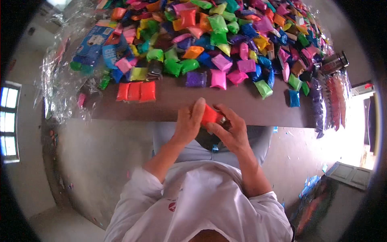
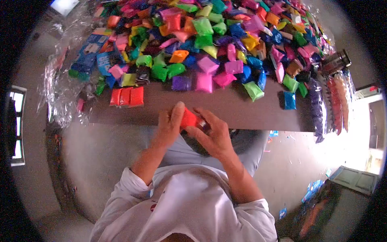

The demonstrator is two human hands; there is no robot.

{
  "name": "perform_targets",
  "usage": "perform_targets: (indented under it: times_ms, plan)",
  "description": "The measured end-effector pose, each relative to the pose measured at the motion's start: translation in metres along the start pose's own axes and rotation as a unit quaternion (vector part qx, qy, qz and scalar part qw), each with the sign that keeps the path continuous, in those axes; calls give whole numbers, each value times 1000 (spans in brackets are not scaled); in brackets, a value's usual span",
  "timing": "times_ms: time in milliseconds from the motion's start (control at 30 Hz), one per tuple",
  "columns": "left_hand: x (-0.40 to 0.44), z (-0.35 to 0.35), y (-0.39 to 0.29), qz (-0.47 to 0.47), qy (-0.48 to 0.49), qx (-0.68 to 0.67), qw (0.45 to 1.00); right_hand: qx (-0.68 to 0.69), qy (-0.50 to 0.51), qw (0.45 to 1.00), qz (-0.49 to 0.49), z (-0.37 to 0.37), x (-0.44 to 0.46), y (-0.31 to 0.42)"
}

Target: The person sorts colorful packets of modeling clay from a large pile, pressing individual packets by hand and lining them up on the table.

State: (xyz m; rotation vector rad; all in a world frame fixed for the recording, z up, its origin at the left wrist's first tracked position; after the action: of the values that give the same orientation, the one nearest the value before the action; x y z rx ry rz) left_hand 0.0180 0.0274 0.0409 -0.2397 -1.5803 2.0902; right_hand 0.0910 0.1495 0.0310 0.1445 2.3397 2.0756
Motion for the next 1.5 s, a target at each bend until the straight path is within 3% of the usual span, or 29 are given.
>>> perform_targets:
  times_ms: [67, 100, 200, 267, 333, 367, 400, 467, 500, 567, 667, 733, 833, 933, 1000, 1100, 1500]
  plan:
    - [2, -2, 5, 27, 34, -51, 998, -276, 37, 959, 53, -2, 5, 20]
    - [3, -5, 9, 53, 75, -109, 990, -274, 44, 959, 59, -4, 8, 19]
    - [-1, -3, 14, 65, 93, -156, 981, -245, 63, 957, 144, -10, 7, 24]
    - [1, 7, 8, 48, 75, -128, 988, -85, 90, 991, 42, -9, 5, 13]
    - [2, 19, 7, 33, 56, -100, 993, -25, 69, 997, 15, -9, 6, 0]
    - [1, 31, 20, 88, 5, -118, 989, 36, 43, 998, -14, -8, 8, -6]
    - [-1, 43, 32, 141, -47, -136, 979, 35, 50, 998, -13, -13, 15, -5]
    - [-2, 69, 47, 150, -90, -181, 968, 28, -28, 994, -104, -19, 35, -12]
    - [-4, 80, 53, 159, -126, -226, 953, 26, -23, 994, -101, -25, 47, -20]
    - [-10, 92, 53, 157, -142, -221, 952, -123, 35, 992, 25, -43, 74, -38]
    - [-25, 100, 58, 165, -156, -220, 949, -148, 55, 987, 27, -78, 95, -54]
    - [-34, 101, 68, 171, -158, -226, 946, -172, 51, 982, 56, -85, 96, -26]
    - [-43, 104, 79, 167, -181, -266, 932, -287, 111, 951, -21, -82, 92, -17]
    - [-44, 103, 75, 172, -182, -294, 923, -377, 93, 921, 27, -67, 91, -14]
    - [-38, 102, 70, 196, -149, -270, 931, -483, 92, 840, 229, -76, 94, 7]
    - [-34, 100, 72, 185, -148, -259, 936, -517, 164, 791, 284, -100, 105, -9]
    - [-44, 105, 88, 182, -160, -381, 892, -533, 220, 755, 313, -170, 133, -30]
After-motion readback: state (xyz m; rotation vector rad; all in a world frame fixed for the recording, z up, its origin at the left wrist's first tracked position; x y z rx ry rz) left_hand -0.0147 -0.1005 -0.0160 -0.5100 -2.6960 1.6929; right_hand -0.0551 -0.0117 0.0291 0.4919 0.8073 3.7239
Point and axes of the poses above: each hand's wrist, its own x-axis towards the middle knuckle, its own z-axis out of the back of the hand, y = z × x, the point moved 5 cm from there along x, towards the middle knuckle, and after that the axes turned 9 degrees about y, right-handed, at the moved point
